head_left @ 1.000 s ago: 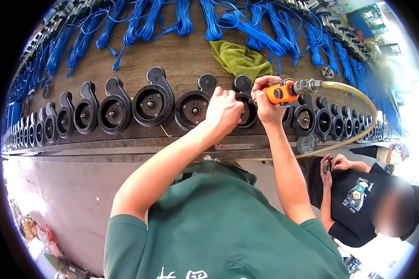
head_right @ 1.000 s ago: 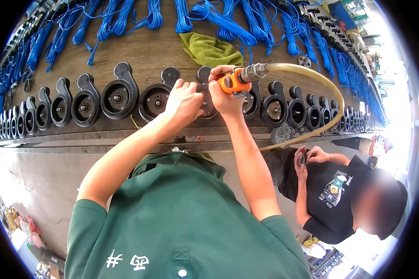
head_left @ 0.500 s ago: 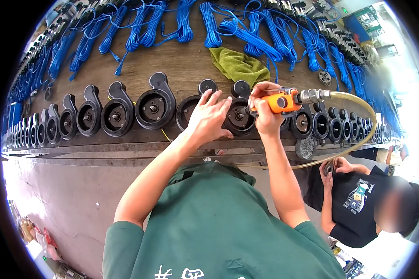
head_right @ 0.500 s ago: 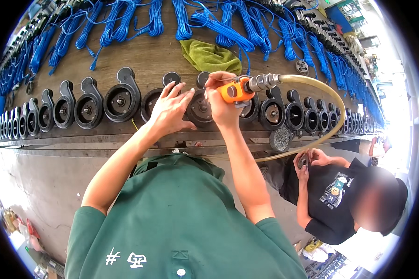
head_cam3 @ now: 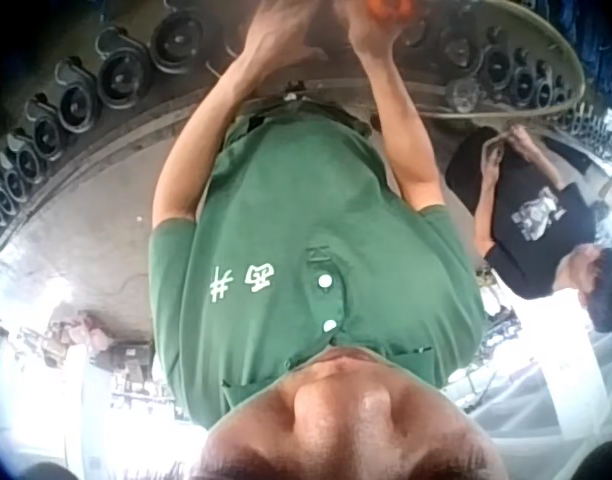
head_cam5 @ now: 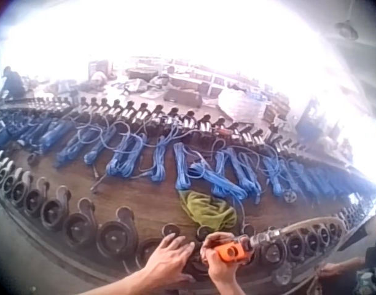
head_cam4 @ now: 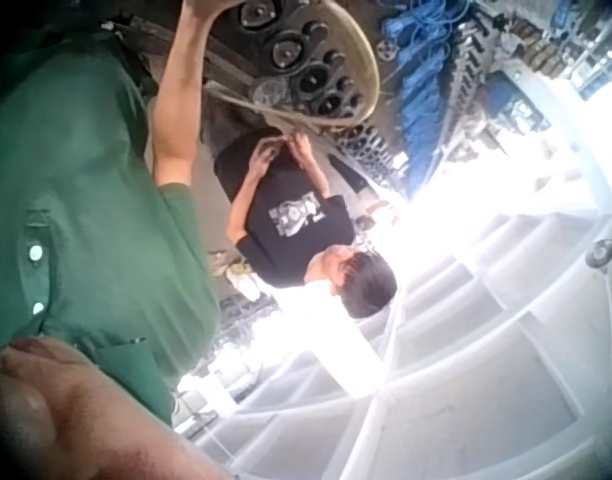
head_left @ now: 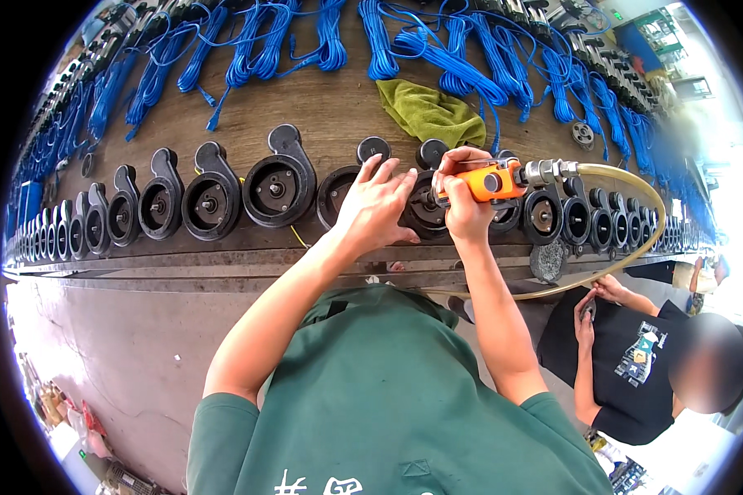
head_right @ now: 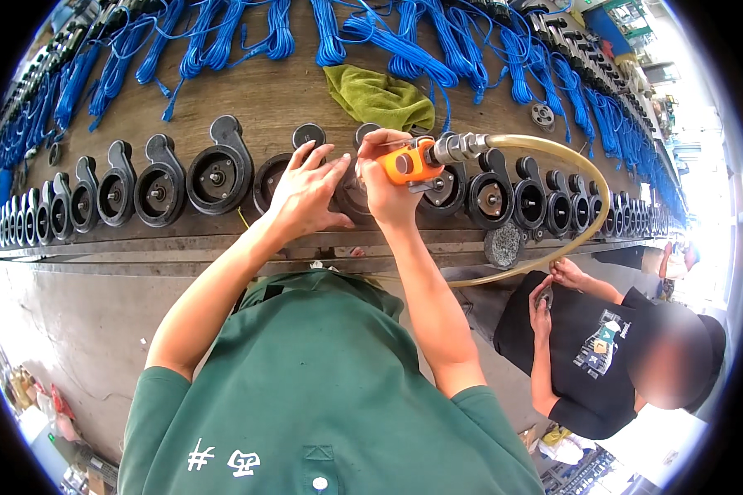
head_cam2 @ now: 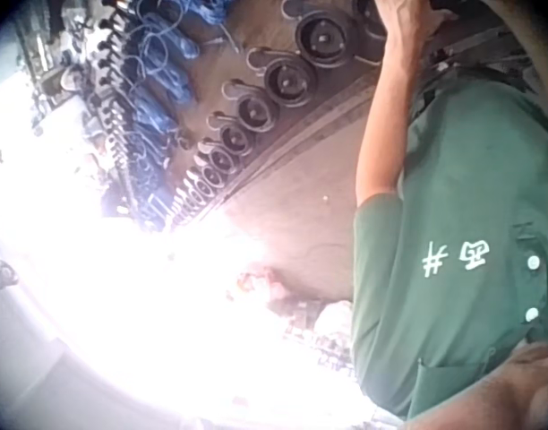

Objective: The person assembles mechanical components on a workbench by using a pneumatic screwdriver to secure parts together, working through a line of identical items.

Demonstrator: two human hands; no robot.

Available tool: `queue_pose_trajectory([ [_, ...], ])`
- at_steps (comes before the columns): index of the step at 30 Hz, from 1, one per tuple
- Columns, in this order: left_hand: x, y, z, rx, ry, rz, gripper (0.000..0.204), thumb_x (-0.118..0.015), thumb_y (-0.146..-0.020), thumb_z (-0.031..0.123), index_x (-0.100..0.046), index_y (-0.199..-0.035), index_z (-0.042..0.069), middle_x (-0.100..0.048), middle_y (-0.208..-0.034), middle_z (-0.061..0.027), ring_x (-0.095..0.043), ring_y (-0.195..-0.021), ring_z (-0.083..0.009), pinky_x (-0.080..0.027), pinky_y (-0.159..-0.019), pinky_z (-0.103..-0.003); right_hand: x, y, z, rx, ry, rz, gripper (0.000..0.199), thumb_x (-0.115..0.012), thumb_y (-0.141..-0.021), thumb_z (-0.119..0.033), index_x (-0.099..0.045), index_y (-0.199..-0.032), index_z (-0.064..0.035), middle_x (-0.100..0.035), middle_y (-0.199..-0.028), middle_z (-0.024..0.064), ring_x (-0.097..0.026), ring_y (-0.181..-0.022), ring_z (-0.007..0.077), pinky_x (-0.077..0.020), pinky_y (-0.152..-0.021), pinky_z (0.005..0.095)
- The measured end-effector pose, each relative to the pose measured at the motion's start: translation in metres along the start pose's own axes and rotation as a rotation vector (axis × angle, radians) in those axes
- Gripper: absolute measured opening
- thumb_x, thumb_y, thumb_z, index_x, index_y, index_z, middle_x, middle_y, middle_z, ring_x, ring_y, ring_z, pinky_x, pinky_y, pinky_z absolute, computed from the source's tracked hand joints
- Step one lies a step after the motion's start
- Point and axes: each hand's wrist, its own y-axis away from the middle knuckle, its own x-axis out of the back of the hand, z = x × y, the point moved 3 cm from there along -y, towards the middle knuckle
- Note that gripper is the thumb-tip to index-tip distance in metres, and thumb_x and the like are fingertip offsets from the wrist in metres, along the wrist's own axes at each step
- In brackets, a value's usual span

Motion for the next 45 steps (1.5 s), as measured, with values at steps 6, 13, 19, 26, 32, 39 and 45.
queue_pose_trajectory([
  [6, 0.001, -0.003, 0.0, 0.004, 0.016, 0.0, 0.1, -0.09, -0.055, 0.043, -0.053, -0.135, -0.003, -0.064, -0.124, -0.0156, -0.046, -0.134, -0.0328, -0.026, -0.118, -0.048, 0.006, -0.005, 0.008, 0.028, 0.17, -0.062, 0.027, -0.051, -0.084, 0.005, -0.054, -0.11, 0.0017, -0.06, -0.089, 0.0097, -0.057, -0.068, 0.013, -0.0497, -0.064, 0.026],
  [13, -0.003, -0.003, -0.003, 0.015, 0.031, -0.013, 0.097, -0.09, -0.055, 0.043, -0.054, -0.133, -0.002, -0.062, -0.131, -0.0123, -0.044, -0.135, -0.0343, -0.025, -0.118, -0.049, -0.003, 0.002, 0.011, 0.019, 0.185, -0.159, 0.023, -0.06, -0.079, 0.007, -0.057, -0.101, -0.0009, -0.062, -0.089, 0.0062, -0.062, -0.081, 0.0118, -0.0503, -0.075, 0.0256],
  [19, -0.004, -0.009, -0.003, 0.002, -0.021, 0.011, 0.098, -0.089, -0.058, 0.046, -0.054, -0.134, -0.005, -0.064, -0.126, -0.0141, -0.047, -0.134, -0.0307, -0.026, -0.118, -0.047, 0.002, -0.005, 0.018, 0.006, 0.158, -0.146, 0.025, -0.058, -0.081, 0.008, -0.054, -0.104, -0.0003, -0.061, -0.09, 0.0059, -0.06, -0.08, 0.0105, -0.0496, -0.073, 0.0252],
  [26, -0.003, -0.006, -0.002, -0.007, -0.053, -0.012, 0.099, -0.088, -0.059, 0.047, -0.052, -0.134, -0.006, -0.064, -0.124, -0.0138, -0.048, -0.132, -0.0306, -0.026, -0.118, -0.047, 0.006, -0.006, 0.019, 0.029, 0.091, -0.061, 0.023, -0.058, -0.081, 0.008, -0.057, -0.103, 0.0018, -0.063, -0.088, 0.0067, -0.06, -0.077, 0.0101, -0.0493, -0.071, 0.0233],
  [32, -0.003, -0.004, 0.0, -0.044, -0.04, 0.039, 0.102, -0.088, -0.057, 0.045, -0.048, -0.144, 0.008, -0.065, -0.121, -0.0135, -0.048, -0.131, -0.0316, -0.026, -0.118, -0.048, 0.011, 0.009, -0.016, 0.088, 0.035, -0.049, 0.032, -0.057, -0.085, 0.002, -0.054, -0.117, 0.0016, -0.063, -0.095, 0.0088, -0.058, -0.073, 0.0095, -0.0485, -0.065, 0.0227],
  [39, -0.005, -0.006, -0.003, -0.074, -0.014, 0.053, 0.063, -0.088, -0.056, 0.045, -0.073, -0.11, 0.014, -0.064, -0.119, -0.014, -0.05, -0.128, -0.0333, -0.029, -0.116, -0.051, 0.041, 0.025, -0.016, 0.046, 0.108, 0.036, 0.031, -0.056, -0.085, 0.003, -0.055, -0.116, 0.0015, -0.063, -0.094, 0.0082, -0.056, -0.069, 0.0084, -0.0465, -0.062, 0.0211],
  [45, -0.007, -0.007, -0.003, -0.07, -0.014, 0.047, 0.063, -0.087, -0.057, 0.044, -0.073, -0.11, 0.014, -0.064, -0.12, -0.0142, -0.05, -0.128, -0.0333, -0.029, -0.116, -0.051, 0.047, 0.023, -0.01, 0.059, 0.089, 0.027, 0.03, -0.055, -0.085, 0.005, -0.055, -0.115, 0.0009, -0.063, -0.094, 0.0081, -0.057, -0.071, 0.0085, -0.0473, -0.063, 0.0213],
])
